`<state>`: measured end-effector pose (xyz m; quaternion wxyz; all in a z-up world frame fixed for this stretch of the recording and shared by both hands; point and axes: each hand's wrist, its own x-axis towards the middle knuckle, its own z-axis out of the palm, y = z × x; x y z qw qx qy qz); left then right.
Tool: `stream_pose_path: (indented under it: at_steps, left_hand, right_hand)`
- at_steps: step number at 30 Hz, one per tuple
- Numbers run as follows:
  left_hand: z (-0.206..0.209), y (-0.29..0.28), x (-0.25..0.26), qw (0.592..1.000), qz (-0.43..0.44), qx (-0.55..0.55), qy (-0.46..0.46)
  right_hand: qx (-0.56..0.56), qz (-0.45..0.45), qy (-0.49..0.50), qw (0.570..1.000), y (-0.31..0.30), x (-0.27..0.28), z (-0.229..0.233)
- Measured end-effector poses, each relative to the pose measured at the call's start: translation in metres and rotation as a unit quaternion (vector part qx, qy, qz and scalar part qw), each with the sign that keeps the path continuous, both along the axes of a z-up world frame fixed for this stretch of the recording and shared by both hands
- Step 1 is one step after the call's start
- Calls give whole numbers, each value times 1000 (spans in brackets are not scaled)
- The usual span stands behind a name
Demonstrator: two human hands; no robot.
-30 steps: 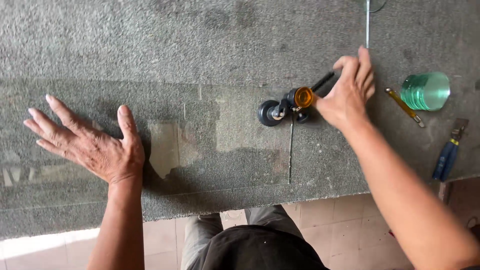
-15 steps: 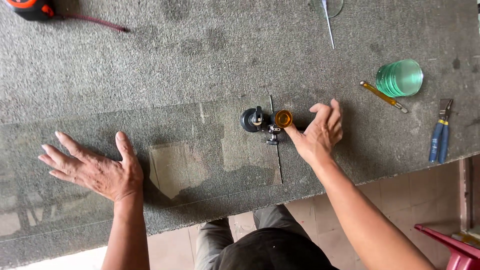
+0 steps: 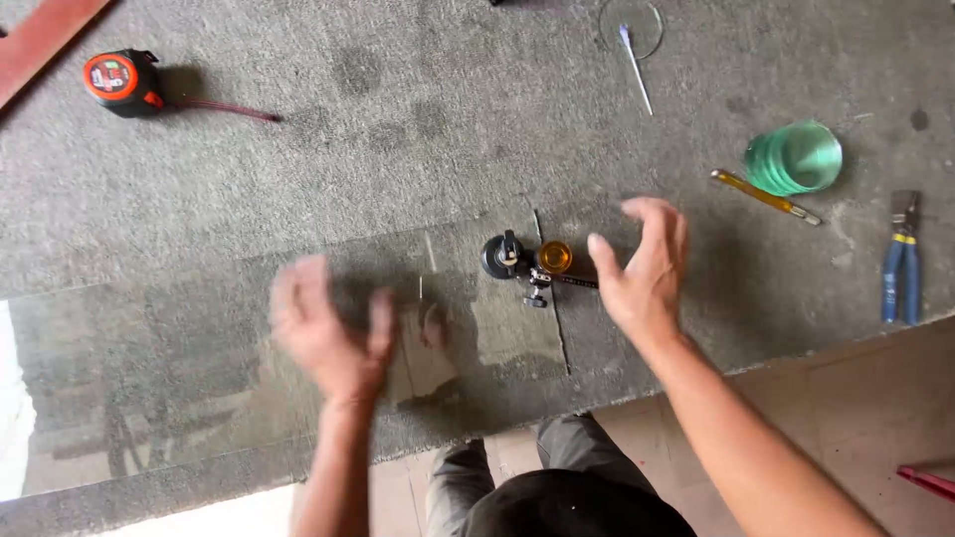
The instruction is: Cutting a circular shape from a glass pane using a specialized cutter and pliers
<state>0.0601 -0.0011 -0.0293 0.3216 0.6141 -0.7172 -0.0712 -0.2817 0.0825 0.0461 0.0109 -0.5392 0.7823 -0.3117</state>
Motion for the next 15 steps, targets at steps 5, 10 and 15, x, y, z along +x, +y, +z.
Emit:
stream_pose_path:
  at_steps: [5, 10, 15]
  left_hand:
    - [17, 13, -114, 980, -175, 90, 33]
    - [18, 8, -146, 960, -201, 196, 21]
    - [8, 12, -144, 961, -179, 211, -11]
  right_hand:
    - [83, 221, -77, 969, -67, 10, 22]
    - [213, 323, -142, 911, -103, 17, -27]
    - [314, 319, -104, 888, -106, 17, -37]
